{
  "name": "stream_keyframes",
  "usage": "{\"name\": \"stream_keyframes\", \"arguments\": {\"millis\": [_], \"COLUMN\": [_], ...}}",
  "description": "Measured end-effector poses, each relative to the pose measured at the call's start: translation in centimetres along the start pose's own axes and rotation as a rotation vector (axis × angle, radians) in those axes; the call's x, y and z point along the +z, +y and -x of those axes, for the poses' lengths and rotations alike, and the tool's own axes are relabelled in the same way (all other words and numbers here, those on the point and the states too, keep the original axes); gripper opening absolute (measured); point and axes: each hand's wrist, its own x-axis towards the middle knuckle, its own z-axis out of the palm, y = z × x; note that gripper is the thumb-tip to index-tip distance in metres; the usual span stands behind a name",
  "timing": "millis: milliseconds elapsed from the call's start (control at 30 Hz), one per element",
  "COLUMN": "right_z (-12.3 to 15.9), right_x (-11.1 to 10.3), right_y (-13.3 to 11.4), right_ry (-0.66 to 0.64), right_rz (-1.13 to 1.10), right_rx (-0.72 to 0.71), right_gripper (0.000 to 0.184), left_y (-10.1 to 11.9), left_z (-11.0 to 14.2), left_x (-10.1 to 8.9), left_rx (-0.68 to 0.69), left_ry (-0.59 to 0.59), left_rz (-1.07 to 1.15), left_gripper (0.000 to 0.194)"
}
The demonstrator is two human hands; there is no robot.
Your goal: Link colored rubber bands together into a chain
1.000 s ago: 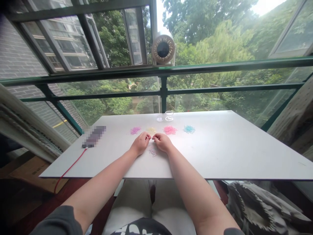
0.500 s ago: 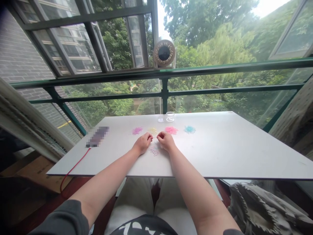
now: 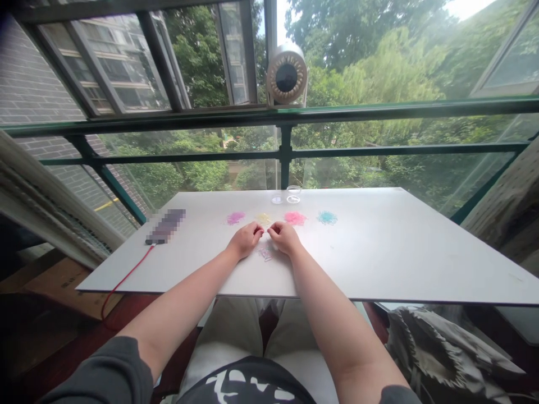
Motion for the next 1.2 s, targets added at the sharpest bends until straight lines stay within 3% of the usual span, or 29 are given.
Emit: {"name": "stream_keyframes", "arguments": {"millis": [367, 600, 767, 1000, 1200], "right_z": [-0.3, 0.2, -0.1, 0.9, 0.7], "right_x": [0.1, 0.5, 0.5, 0.8, 0.9], "right_y": [0.5, 0.3, 0.4, -0.6, -0.2], "right_ry": [0.115, 0.023, 0.093, -0.019, 0.072], "right_rz": [0.080, 0.141, 0.213, 0.284, 0.330], "right_rx": [-0.004, -0.086, -0.044, -0.114, -0.037], "right_gripper": [0.015, 0.009, 0.013, 0.007, 0.010], "left_y": [0.0, 0.1, 0.6, 0.2, 0.6], "left_z": [0.1, 0.5, 1.1, 0.7, 1.3], "left_x": [-0.1, -0.3, -0.3, -0.3, -0.3], "left_rx": [-0.008, 0.005, 0.057, -0.025, 0.072], "left_ry": [-0.024, -0.027, -0.064, 0.013, -0.067], "left_rz": [0.021, 0.047, 0.076, 0.044, 0.061], "left_gripper": [0.014, 0.014, 0.014, 0.014, 0.012]}}
